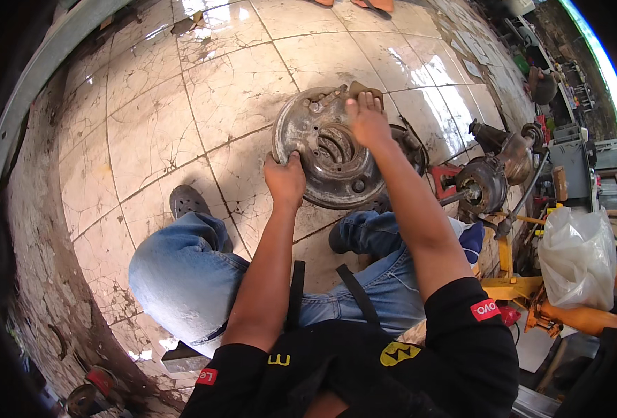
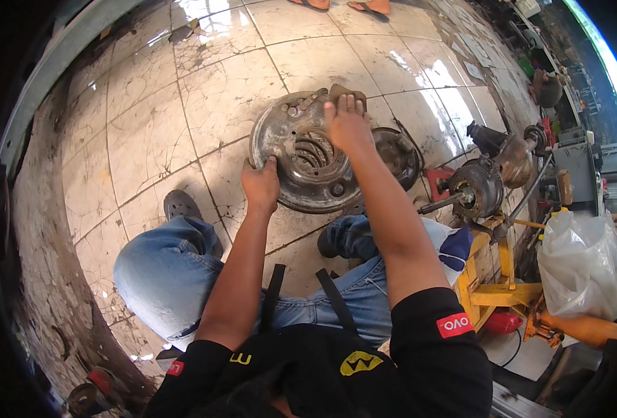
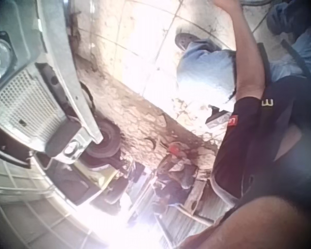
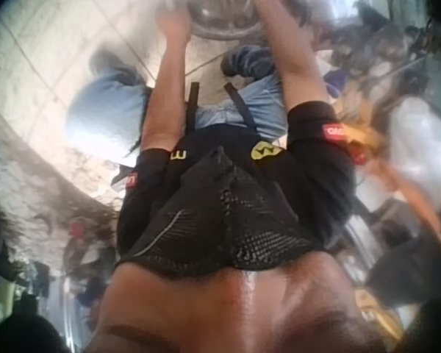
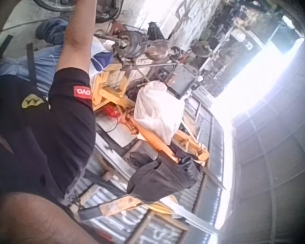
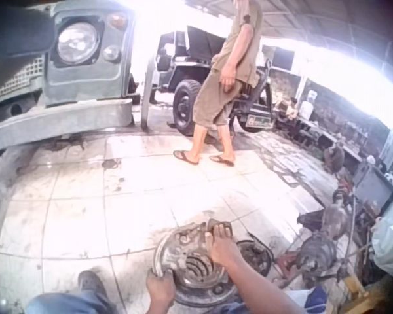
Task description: The person sits on the floor and scrubs a brake drum with a wire brush, rotating it to clean the inner and outer surfaces. The person continues scrubbing the same drum repeatedly throughout the clip.
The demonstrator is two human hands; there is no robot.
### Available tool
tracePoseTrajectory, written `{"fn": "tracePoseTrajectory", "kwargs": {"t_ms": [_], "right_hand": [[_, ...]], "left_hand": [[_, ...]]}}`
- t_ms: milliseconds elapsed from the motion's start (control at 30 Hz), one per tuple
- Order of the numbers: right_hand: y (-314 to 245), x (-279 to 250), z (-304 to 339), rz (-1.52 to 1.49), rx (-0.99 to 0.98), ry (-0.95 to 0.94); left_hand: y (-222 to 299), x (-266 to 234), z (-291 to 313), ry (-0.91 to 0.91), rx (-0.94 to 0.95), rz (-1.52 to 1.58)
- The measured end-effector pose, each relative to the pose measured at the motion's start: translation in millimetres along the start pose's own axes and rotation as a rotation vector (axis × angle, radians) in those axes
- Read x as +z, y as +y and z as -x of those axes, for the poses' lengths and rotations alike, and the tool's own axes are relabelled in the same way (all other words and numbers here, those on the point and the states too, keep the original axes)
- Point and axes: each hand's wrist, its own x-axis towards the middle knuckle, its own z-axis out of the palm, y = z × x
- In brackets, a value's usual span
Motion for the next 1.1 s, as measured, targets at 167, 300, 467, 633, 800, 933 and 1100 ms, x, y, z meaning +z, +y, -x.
{"fn": "tracePoseTrajectory", "kwargs": {"t_ms": [167,300,467,633,800,933,1100], "right_hand": [[11,0,2,0.004,-0.188,0.029],[27,1,-26,-0.176,0.007,-0.029],[20,-28,1,-0.400,-0.097,0.029],[32,-47,-7,-0.458,0.019,0.194],[23,-85,11,-0.438,-0.024,0.157],[25,-96,25,-0.412,-0.095,0.291],[37,-87,22,-0.387,-0.045,0.329]], "left_hand": [[0,0,4,0.000,0.001,-0.012],[2,6,4,-0.012,0.005,-0.037],[0,-4,-4,0.000,-0.015,0.013],[-10,-2,-5,-0.035,-0.020,-0.017],[-22,0,-13,-0.049,0.039,0.042],[-15,-5,-12,-0.067,0.025,0.108],[-8,-7,-15,-0.102,-0.026,0.111]]}}
